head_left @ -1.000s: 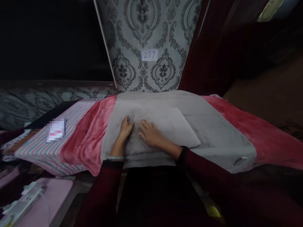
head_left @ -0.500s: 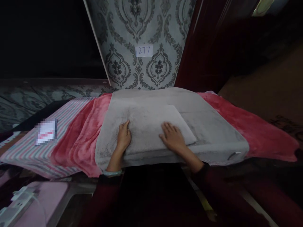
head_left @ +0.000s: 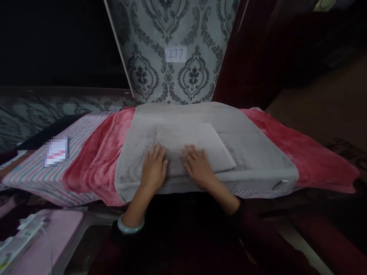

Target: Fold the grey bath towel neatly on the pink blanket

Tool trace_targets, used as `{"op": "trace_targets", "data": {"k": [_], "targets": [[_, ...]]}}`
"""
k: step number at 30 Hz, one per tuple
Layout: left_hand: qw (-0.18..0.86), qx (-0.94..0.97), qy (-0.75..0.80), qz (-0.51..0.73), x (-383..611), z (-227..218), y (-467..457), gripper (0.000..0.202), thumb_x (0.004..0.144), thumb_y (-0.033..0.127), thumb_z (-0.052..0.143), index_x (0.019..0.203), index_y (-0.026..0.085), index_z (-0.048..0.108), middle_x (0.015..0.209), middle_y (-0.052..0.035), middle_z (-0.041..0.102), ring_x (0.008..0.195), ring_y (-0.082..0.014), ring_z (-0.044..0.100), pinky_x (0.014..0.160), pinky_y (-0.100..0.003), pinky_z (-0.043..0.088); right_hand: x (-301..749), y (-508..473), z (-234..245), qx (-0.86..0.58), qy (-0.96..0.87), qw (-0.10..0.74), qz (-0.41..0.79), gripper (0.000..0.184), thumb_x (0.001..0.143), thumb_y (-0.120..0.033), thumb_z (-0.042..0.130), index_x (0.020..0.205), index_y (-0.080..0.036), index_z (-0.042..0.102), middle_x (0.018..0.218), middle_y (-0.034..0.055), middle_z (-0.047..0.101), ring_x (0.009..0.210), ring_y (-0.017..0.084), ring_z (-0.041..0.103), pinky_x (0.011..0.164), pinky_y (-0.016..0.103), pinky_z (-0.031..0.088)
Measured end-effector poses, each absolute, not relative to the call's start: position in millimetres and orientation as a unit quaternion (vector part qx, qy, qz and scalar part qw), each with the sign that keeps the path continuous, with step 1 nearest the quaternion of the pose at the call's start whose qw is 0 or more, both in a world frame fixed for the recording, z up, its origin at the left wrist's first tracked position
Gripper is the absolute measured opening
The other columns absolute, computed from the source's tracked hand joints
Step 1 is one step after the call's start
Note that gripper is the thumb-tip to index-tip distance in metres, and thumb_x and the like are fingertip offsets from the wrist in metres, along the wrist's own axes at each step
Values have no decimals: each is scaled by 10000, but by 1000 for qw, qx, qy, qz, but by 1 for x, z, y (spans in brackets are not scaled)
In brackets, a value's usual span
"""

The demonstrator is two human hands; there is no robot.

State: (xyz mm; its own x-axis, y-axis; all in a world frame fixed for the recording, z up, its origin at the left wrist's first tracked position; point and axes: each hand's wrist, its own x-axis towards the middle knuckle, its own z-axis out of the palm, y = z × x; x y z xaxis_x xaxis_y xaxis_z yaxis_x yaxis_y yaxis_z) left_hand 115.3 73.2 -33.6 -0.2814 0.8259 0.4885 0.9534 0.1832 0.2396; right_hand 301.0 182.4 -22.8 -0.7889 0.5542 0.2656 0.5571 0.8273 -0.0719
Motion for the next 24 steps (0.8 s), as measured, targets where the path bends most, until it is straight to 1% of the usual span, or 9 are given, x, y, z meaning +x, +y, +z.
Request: {"op": "trace_targets", "data": {"k": [3,6,10,14,17,19,21,23,24], "targets": [[115,-613,-764,-164,134,-43,67,536,990,288,384,1470,91,519,1576,-181,460,1489,-314,394,1220,-557,315,272,163,-30,-238,-963,122,27,555,1034,-310,361,1573,-187,409,1661,97,314,1543,280,248,1224,555,232],[125,-618,-763,-140,135,-54,65,552,997,290,357,1492,94,503,1587,-179,439,1496,-315,383,1225,-559,297,271,160,-39,-246,-961,118,42,568,1039,-342,366,1581,-175,396,1658,90,315,1543,276,247,1234,542,220],[136,-619,-759,-151,130,-58,66,559,1002,304,335,1496,102,503,1589,-169,439,1495,-310,385,1224,-552,300,303,175,-46,-315,-940,122,45,597,1037,-401,389,1587,-170,387,1661,80,303,1548,273,236,1242,512,212],[138,-616,-759,-160,131,-59,66,560,1010,320,316,1480,95,522,1581,-176,449,1479,-323,409,1213,-567,313,350,197,-55,-406,-905,127,23,595,1038,-376,352,1583,-141,390,1657,95,313,1553,273,224,1244,509,196],[136,-615,-758,-169,130,-59,65,557,1007,313,326,1477,86,524,1575,-184,454,1478,-326,410,1211,-573,316,381,212,-59,-452,-883,129,7,591,1035,-370,339,1576,-142,401,1648,110,336,1546,278,243,1230,529,223],[121,-618,-757,-173,127,-55,64,541,1000,313,357,1465,108,542,1565,-178,473,1468,-320,426,1200,-569,337,390,221,-56,-472,-873,121,5,575,1035,-372,327,1552,-148,443,1628,122,377,1535,299,270,1205,570,258],[92,-617,-761,-176,121,-45,67,501,997,318,380,1418,153,598,1525,-158,531,1429,-310,481,1161,-552,398,386,228,-45,-475,-871,124,6,557,1039,-366,307,1527,-160,480,1606,131,414,1523,319,293,1180,609,281],[69,-607,-771,-180,113,-31,74,471,1004,318,374,1366,183,642,1484,-139,580,1385,-297,529,1119,-522,449,365,233,-29,-446,-884,140,10,551,1044,-359,295,1536,-184,471,1607,126,415,1522,319,295,1178,613,283],[66,-599,-777,-181,110,-24,80,468,1007,311,366,1359,184,646,1482,-135,583,1381,-292,534,1116,-509,453,349,234,-21,-418,-896,146,15,552,1045,-359,297,1550,-197,451,1620,118,395,1527,310,286,1187,600,277]]}}
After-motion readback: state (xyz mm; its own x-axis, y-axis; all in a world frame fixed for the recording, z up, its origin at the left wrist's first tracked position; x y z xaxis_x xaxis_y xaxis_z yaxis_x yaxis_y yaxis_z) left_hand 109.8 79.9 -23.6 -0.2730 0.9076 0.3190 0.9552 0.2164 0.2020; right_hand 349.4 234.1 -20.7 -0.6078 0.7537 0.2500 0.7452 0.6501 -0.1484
